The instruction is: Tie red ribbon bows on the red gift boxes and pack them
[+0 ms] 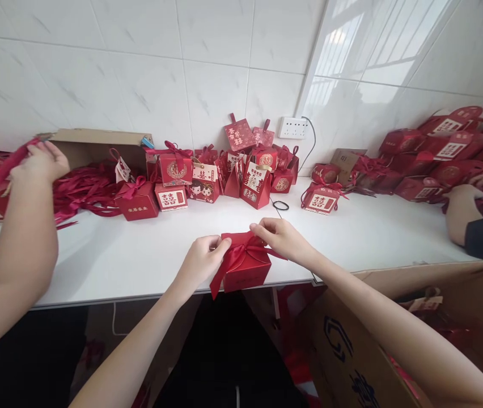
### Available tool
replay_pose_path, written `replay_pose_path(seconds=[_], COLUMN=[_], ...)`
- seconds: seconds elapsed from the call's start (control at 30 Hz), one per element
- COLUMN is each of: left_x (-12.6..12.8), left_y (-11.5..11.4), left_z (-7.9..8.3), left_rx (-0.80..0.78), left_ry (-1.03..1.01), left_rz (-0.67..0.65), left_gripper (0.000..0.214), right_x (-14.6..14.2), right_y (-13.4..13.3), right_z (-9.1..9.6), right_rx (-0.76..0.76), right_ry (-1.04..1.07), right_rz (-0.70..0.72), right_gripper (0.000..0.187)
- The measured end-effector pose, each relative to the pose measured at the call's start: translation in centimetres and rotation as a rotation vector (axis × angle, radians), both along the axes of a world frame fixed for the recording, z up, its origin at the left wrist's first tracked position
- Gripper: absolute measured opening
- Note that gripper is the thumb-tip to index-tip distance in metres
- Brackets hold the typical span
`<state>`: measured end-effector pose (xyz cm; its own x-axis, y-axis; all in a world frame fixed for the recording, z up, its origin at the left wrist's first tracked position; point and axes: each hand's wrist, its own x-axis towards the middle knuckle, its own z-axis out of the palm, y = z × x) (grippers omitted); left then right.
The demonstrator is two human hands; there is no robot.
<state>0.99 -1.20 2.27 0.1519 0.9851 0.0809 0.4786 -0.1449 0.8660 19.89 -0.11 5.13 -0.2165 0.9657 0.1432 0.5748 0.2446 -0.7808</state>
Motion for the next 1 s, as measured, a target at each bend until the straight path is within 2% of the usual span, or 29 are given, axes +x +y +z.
replay_pose_path(seconds=[0.17,0.27,0.43,0.6,0.73,0.87,1.0], left_x=[0.1,0.0,-0.2,-0.3,-0.1,0.3,0.4], left_y=[-0.4,-0.3,0.2,0.4,0.0,-0.7,-0.9], left_z=[-1.1,-1.4,-1.0,-0.8,-1.3,-2.1,-2.9], left_rx=[0.15,0.181,0.132,0.028,0.073,0.154,0.195], left_ry=[-0.028,-0.013,-0.121,-0.25,-0.318,-0.277,-0.261], left_rz=[0.047,0.06,0.013,-0.006,0.063,0.186,0.242], left_gripper=[0.043,0.041,0.027,0.025,0.022,0.02,0.019], right_x=[0.4,0.5,0.4,0.2,0.2,0.7,1.4], right_y=[-0.7,-0.8,-0.9,-1.1,-1.1,-1.1,-1.2], right_z=[-1.3,-1.8,-2.0,-1.8,-2.1,-2.4,-2.5], right_rx=[-0.079,-0.145,-0.175,-0.254,-0.225,-0.205,-0.193], right_ry=[0.205,0.338,0.433,0.56,0.579,0.545,0.49], right_rz=[0.015,-0.003,-0.032,-0.025,-0.087,-0.121,-0.127], right_gripper=[0.018,0.024,0.026,0.024,0.027,0.031,0.032])
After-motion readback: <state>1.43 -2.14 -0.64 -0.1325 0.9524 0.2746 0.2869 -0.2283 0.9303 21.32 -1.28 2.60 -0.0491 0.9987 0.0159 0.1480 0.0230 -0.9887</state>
